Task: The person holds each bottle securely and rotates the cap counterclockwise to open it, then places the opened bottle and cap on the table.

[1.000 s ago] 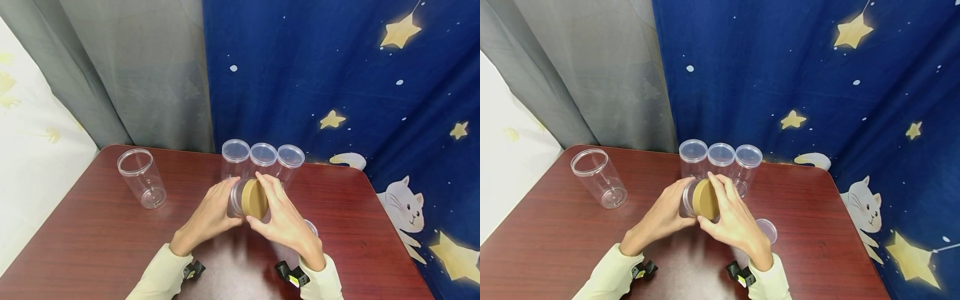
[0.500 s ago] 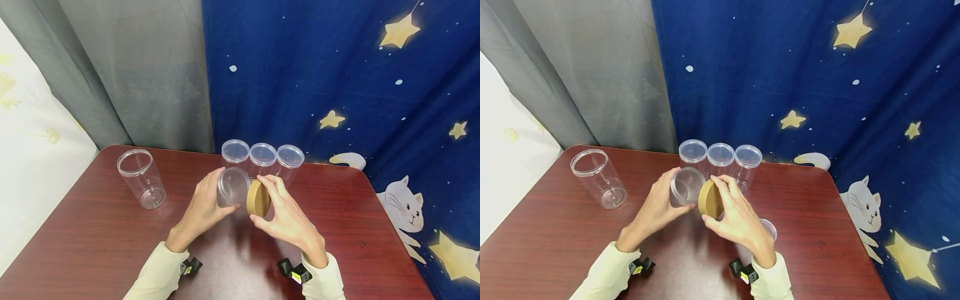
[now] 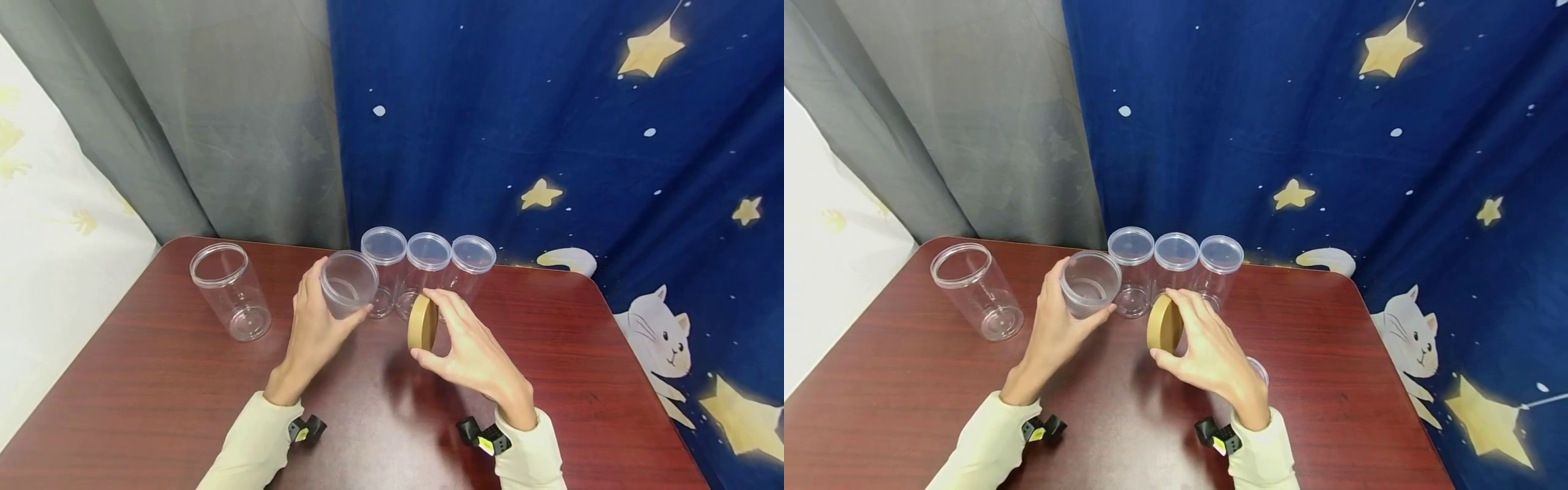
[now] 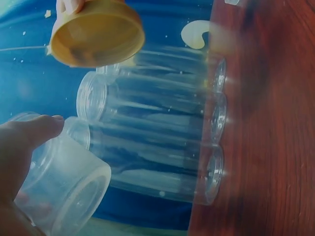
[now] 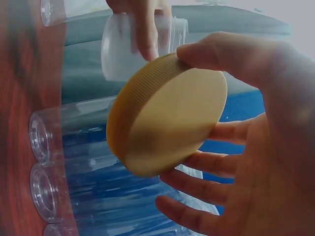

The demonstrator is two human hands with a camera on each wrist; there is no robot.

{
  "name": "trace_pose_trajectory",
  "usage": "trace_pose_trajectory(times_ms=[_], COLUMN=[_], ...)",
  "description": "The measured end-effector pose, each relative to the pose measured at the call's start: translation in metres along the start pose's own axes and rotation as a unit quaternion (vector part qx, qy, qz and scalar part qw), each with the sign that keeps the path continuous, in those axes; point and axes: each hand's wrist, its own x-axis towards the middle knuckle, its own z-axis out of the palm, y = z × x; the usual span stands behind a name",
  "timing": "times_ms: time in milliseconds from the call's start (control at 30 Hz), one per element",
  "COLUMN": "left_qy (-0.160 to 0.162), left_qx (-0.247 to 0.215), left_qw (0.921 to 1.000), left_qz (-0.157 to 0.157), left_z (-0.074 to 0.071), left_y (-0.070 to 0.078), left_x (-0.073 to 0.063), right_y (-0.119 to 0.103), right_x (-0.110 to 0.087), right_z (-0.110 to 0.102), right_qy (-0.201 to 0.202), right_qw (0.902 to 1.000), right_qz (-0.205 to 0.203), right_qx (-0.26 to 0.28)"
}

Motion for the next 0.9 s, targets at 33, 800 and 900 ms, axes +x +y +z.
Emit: trace_pose_trajectory(times_ms=[33,800,900], left_qy=[0.004,0.015,0.015], left_qx=[0.0,0.008,0.01], left_qw=[0.9999,0.987,0.9851], left_qz=[-0.01,-0.16,-0.171], left_z=[-0.001,0.005,0.005], left_y=[-0.002,-0.055,-0.058], left_x=[0.0,0.009,0.012], right_y=[0.001,0.024,0.027], right_x=[0.0,-0.002,-0.003], right_z=[0.0,0.009,0.01], right_qy=[-0.003,-0.047,-0.05], right_qw=[1.0,0.9978,0.9974], right_qz=[0.002,0.042,0.049], right_qx=[0.0,0.019,0.017])
